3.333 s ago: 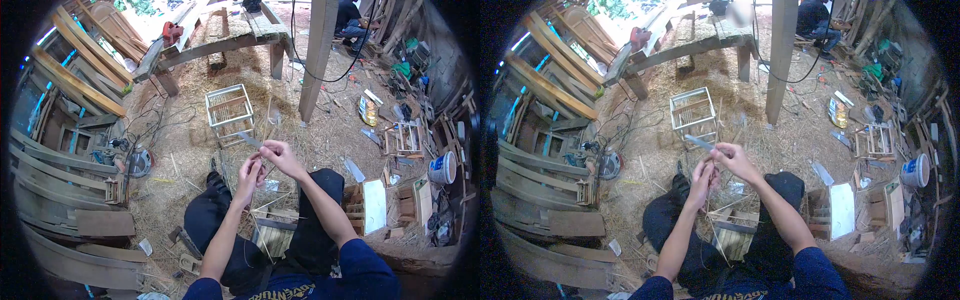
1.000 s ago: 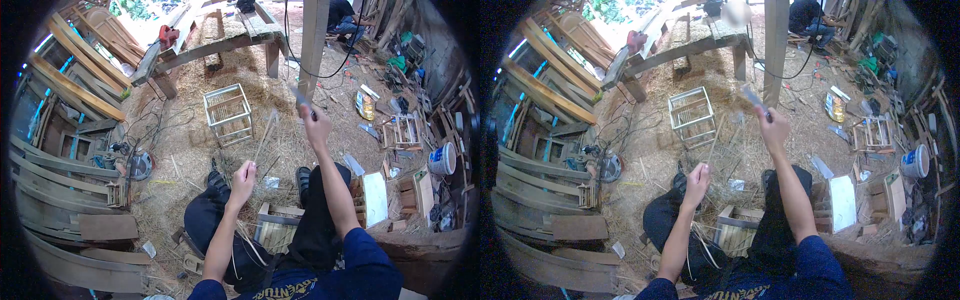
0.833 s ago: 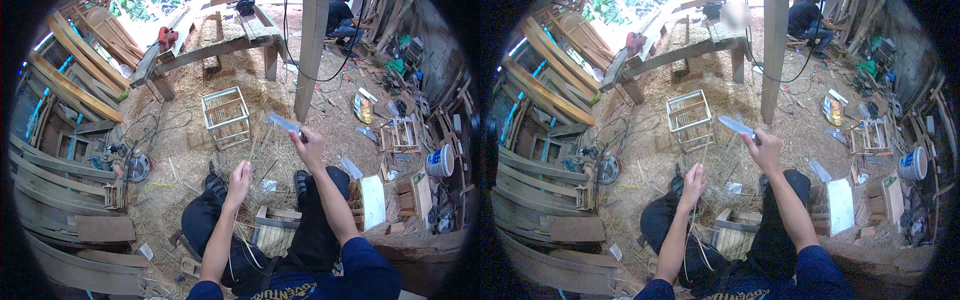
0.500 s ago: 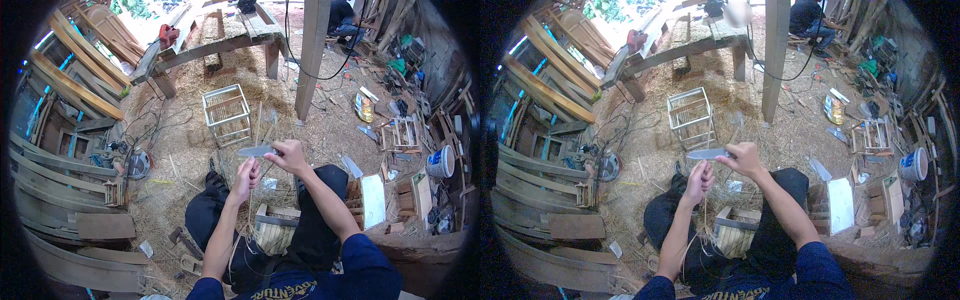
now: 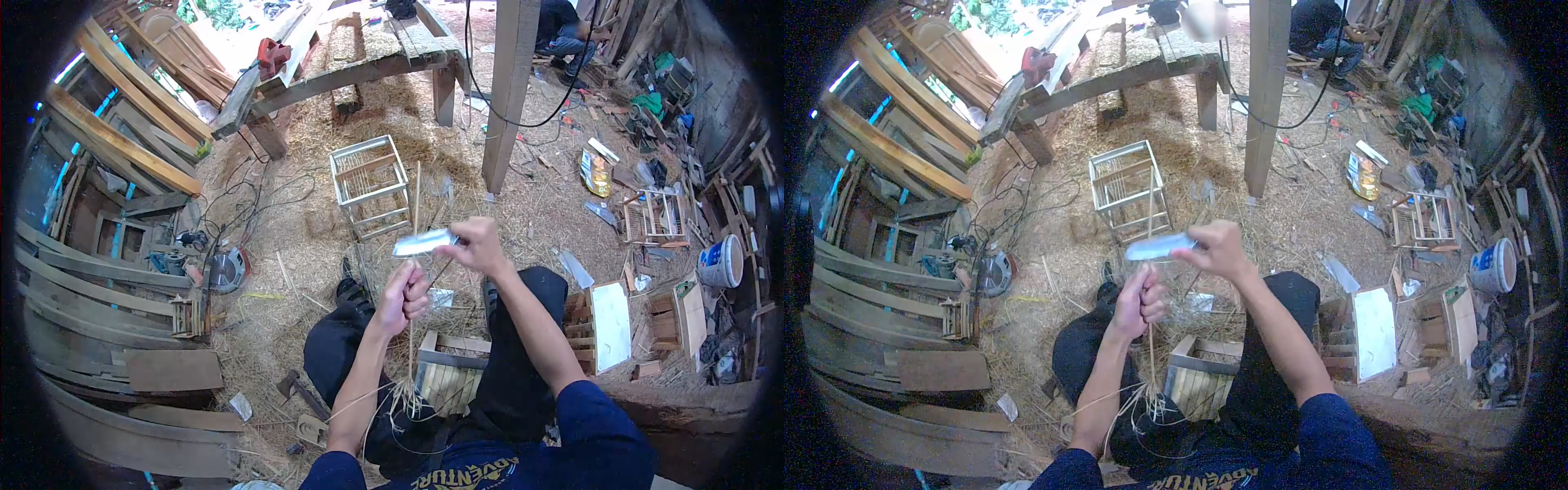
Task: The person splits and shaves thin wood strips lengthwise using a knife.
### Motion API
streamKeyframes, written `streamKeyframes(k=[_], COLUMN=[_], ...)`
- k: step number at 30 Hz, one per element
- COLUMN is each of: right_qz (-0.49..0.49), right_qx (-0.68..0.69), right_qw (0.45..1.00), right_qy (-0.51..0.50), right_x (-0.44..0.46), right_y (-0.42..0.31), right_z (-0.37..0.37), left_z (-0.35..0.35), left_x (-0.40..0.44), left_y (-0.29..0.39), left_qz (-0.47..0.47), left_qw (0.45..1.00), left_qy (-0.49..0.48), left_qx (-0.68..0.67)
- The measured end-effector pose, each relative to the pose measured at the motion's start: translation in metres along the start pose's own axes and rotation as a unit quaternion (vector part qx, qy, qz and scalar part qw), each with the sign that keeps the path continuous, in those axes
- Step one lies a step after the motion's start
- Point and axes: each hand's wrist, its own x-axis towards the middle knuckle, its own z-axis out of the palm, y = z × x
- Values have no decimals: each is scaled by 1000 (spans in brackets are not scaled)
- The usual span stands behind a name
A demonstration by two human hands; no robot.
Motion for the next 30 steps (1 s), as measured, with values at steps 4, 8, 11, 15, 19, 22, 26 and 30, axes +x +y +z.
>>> streamKeyframes(k=[4, 8, 11, 15, 19, 22, 26, 30], right_qz=[352, 298, 273, 192, 169, 136, 118, 80], right_qx=[-70, -102, -45, -67, -28, -25, 26, 37], right_qw=[927, 942, 960, 979, 985, 990, 992, 993], right_qy=[107, 113, 39, -6, -33, -33, -44, -83], right_x=[16, 6, -12, -12, -9, -9, -12, -15], right_y=[23, 33, 5, -4, -16, -18, -21, -22], right_z=[-23, -27, -20, -12, -5, 0, 13, 20], left_z=[3, -3, -11, -11, -8, -6, -5, -23], left_x=[-9, 0, 4, 6, 12, 17, 21, 27], left_y=[-8, -14, -4, -4, -5, -6, -7, -20], left_qz=[-19, 41, 98, 116, 128, 128, 101, 104], left_qw=[998, 996, 987, 979, 977, 975, 981, 983], left_qy=[-41, 54, 103, 126, 128, 132, 145, 136], left_qx=[47, 55, 73, 113, 115, 121, 84, 73])
